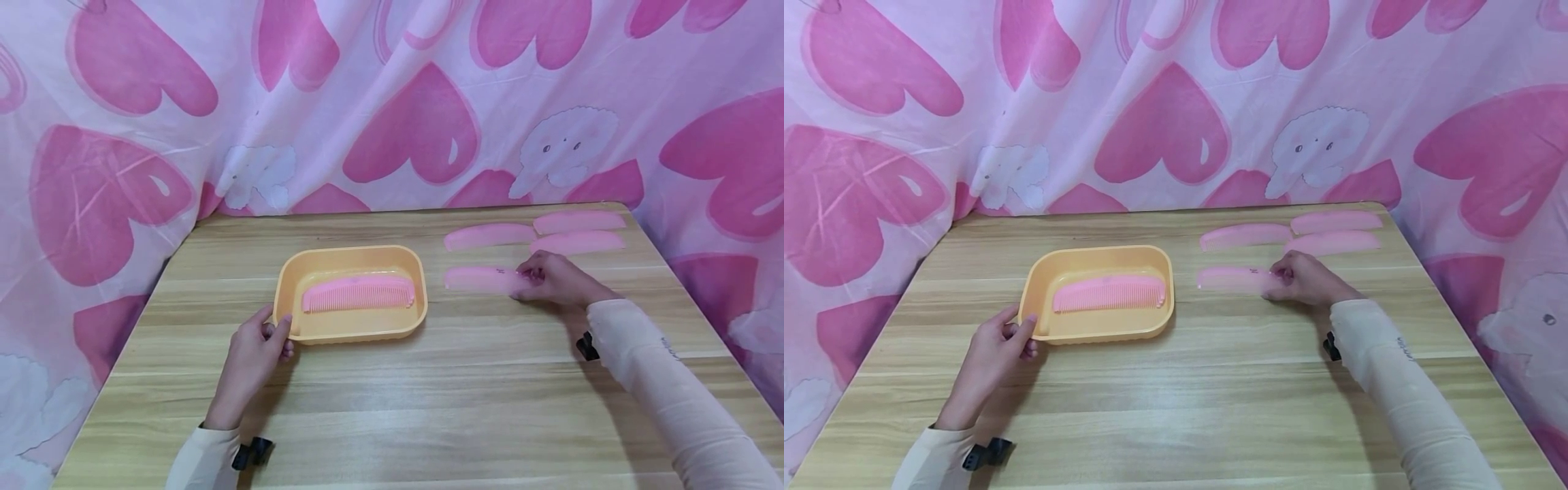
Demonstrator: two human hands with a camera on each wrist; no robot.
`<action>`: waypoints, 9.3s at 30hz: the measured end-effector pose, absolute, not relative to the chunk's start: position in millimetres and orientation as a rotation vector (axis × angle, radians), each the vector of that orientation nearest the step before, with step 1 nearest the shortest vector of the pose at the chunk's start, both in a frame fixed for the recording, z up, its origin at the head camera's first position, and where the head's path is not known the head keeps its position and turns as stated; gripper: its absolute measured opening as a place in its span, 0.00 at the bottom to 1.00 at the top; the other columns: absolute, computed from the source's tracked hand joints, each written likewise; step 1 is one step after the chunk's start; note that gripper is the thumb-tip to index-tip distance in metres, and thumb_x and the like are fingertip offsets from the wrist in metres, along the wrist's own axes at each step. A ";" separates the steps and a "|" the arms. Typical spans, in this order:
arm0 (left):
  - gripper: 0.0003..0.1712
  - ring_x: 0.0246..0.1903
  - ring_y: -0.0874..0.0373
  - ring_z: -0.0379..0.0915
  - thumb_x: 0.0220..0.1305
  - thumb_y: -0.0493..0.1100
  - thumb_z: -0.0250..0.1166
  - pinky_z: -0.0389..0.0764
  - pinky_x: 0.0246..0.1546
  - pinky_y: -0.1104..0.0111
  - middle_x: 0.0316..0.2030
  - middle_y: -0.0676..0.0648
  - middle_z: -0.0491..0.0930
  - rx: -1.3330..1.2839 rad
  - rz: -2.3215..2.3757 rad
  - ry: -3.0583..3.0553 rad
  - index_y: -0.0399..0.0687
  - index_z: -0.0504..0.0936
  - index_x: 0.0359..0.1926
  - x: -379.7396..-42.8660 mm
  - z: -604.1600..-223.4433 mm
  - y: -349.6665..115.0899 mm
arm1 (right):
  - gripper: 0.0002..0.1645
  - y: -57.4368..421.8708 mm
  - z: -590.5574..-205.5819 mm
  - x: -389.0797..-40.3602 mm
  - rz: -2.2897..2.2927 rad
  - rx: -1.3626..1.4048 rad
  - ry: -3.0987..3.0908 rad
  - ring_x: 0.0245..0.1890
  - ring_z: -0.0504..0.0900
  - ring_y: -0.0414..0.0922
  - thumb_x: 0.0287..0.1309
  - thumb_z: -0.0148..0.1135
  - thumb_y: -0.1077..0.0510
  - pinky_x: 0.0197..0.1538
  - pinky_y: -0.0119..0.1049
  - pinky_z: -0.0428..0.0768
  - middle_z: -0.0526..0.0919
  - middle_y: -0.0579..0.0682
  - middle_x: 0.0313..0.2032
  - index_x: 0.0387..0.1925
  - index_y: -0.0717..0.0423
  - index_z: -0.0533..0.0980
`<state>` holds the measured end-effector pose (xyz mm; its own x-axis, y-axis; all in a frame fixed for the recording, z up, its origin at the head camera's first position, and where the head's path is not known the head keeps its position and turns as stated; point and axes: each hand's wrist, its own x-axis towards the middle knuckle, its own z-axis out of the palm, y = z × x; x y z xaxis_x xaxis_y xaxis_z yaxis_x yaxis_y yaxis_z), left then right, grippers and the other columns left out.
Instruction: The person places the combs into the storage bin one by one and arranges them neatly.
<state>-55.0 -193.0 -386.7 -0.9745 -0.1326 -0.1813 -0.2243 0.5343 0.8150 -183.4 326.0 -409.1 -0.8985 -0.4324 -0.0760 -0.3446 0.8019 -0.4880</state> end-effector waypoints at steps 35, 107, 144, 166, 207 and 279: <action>0.27 0.24 0.56 0.80 0.77 0.43 0.56 0.84 0.26 0.66 0.24 0.44 0.79 -0.274 1.475 2.678 0.34 0.67 0.71 -55.4 -389.1 -194.7 | 0.26 315.6 -389.7 -181.8 -0.895 -0.526 2.869 0.35 0.76 0.48 0.47 0.82 0.51 0.36 0.29 0.77 0.83 0.53 0.35 0.43 0.65 0.85; 0.31 0.25 0.56 0.81 0.78 0.44 0.56 0.84 0.26 0.66 0.25 0.44 0.79 -0.287 1.457 2.664 0.31 0.62 0.73 -54.7 -387.0 -194.4 | 0.28 84.9 -363.8 -204.3 -0.730 -1.043 2.676 0.36 0.73 0.43 0.42 0.82 0.45 0.39 0.33 0.76 0.81 0.50 0.34 0.39 0.62 0.86; 0.31 0.25 0.56 0.81 0.78 0.45 0.55 0.85 0.27 0.67 0.25 0.44 0.80 -0.264 1.460 2.670 0.31 0.62 0.73 -54.6 -387.6 -194.1 | 0.29 78.9 -375.5 -196.1 -0.469 -1.079 2.660 0.42 0.79 0.48 0.50 0.80 0.47 0.48 0.39 0.79 0.82 0.56 0.43 0.43 0.66 0.84; 0.31 0.24 0.55 0.81 0.78 0.44 0.56 0.84 0.26 0.66 0.24 0.44 0.80 -0.271 1.442 2.685 0.30 0.62 0.73 -54.3 -386.7 -194.1 | 0.27 119.2 -349.6 -204.7 -0.781 -1.085 2.663 0.46 0.81 0.53 0.54 0.78 0.50 0.51 0.43 0.80 0.83 0.58 0.49 0.49 0.66 0.83; 0.32 0.25 0.56 0.80 0.78 0.46 0.55 0.85 0.27 0.66 0.25 0.44 0.79 -0.312 1.425 2.662 0.32 0.61 0.74 -55.9 -386.4 -193.8 | 0.39 298.0 -391.6 -242.5 -0.885 -0.223 2.714 0.68 0.65 0.67 0.65 0.69 0.53 0.65 0.63 0.69 0.62 0.68 0.70 0.69 0.69 0.65; 0.29 0.24 0.56 0.79 0.78 0.45 0.55 0.83 0.25 0.67 0.24 0.44 0.79 -0.290 1.419 2.681 0.34 0.65 0.71 -55.7 -386.6 -193.6 | 0.35 286.7 -411.0 -228.4 -0.766 -0.500 2.769 0.41 0.72 0.52 0.55 0.77 0.49 0.45 0.45 0.74 0.78 0.61 0.45 0.54 0.72 0.78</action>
